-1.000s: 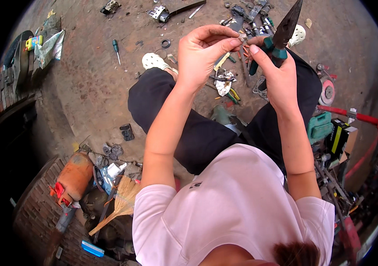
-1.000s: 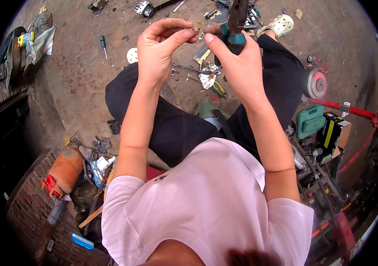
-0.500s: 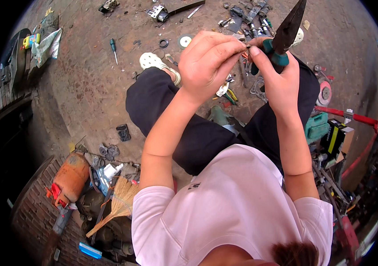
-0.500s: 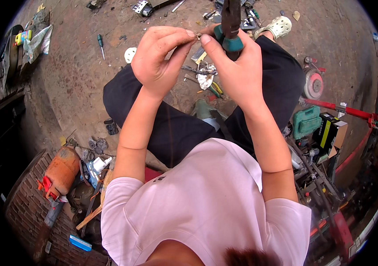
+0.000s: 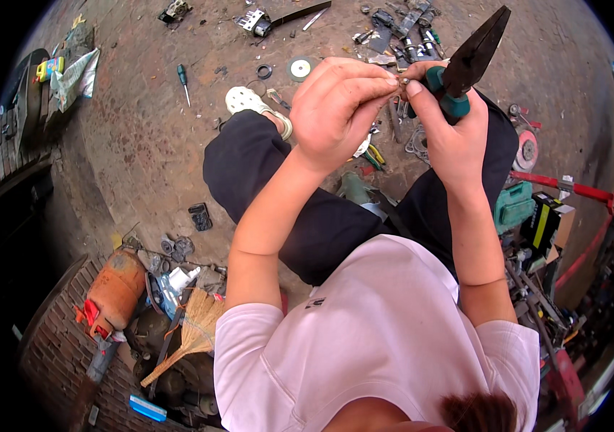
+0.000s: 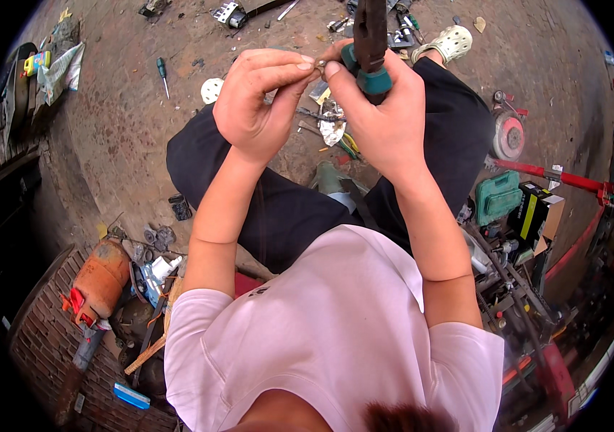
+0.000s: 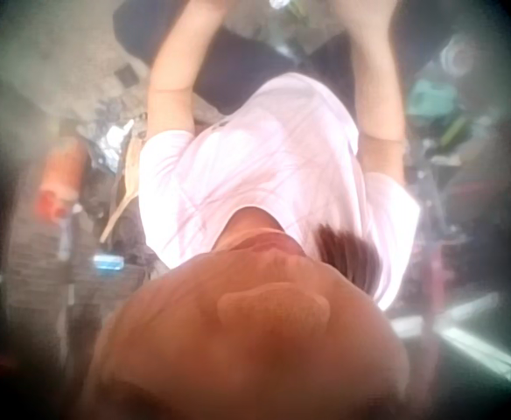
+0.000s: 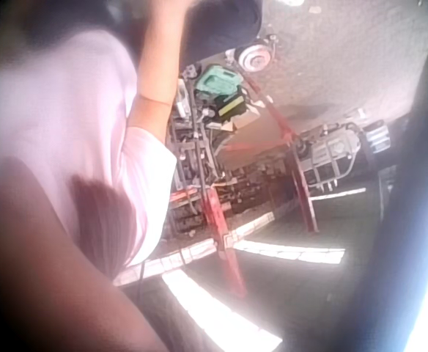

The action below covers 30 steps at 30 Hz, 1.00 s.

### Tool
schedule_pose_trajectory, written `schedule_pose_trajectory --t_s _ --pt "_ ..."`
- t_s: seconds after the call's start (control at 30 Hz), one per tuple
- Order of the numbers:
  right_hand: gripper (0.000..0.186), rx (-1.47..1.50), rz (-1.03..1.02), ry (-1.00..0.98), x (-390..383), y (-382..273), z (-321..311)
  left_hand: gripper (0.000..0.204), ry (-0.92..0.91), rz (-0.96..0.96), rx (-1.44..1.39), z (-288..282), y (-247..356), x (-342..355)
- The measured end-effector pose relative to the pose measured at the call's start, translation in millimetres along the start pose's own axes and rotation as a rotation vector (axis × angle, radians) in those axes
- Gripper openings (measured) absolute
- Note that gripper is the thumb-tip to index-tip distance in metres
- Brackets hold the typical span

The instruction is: The person sits on the ground and uses pliers to strip and cut wires on a small electronic component. They also use a sanding block to smooth a metal piece and continue manipulating the wires and component throughout the clip.

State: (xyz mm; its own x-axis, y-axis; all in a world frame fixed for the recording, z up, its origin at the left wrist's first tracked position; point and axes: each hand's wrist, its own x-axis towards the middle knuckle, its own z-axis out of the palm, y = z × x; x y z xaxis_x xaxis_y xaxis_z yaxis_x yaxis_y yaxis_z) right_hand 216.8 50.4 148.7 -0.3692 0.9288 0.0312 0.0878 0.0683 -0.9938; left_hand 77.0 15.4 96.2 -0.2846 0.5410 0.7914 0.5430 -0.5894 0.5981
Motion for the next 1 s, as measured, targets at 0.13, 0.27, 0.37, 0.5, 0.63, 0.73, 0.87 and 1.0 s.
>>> schedule_pose_trajectory --t_s 0.13,0.27,0.37,0.5,0.63,0.73,0.87,1.0 --pt "0.009 -0.029 -0.021 0.019 0.8 -0.6 1.0 0.023 0.005 0.045 0.052 0.7 -3.1 -1.1" --pt "0.009 -0.055 -0.044 0.007 1.7 0.7 -1.8 0.022 -0.031 0.015 0.032 -0.3 -0.6 -1.0" --pt "0.009 -0.067 -0.056 0.000 2.1 3.1 -2.9 0.021 -0.055 -0.104 -0.051 -1.1 1.5 -2.4" --pt "0.008 -0.101 -0.021 -0.001 2.2 -0.5 -3.4 0.016 -0.066 -0.522 -0.358 -0.4 2.8 -9.9" --pt "0.011 0.013 0.027 -0.014 1.7 1.3 -2.6 0.010 0.000 -1.022 -0.953 -1.6 2.1 -2.8" --pt "0.014 0.010 0.011 -0.025 1.8 0.4 -2.2 0.011 0.015 -1.066 -1.024 -2.0 0.1 -4.3" --pt "0.015 -0.020 0.015 0.013 2.0 2.0 -1.4 0.011 -0.001 -1.043 -0.951 -2.4 -0.4 -4.2" --pt "0.015 -0.036 -0.036 -0.001 2.7 2.3 -1.5 0.007 0.017 -1.032 -0.892 -1.6 5.0 -0.6"
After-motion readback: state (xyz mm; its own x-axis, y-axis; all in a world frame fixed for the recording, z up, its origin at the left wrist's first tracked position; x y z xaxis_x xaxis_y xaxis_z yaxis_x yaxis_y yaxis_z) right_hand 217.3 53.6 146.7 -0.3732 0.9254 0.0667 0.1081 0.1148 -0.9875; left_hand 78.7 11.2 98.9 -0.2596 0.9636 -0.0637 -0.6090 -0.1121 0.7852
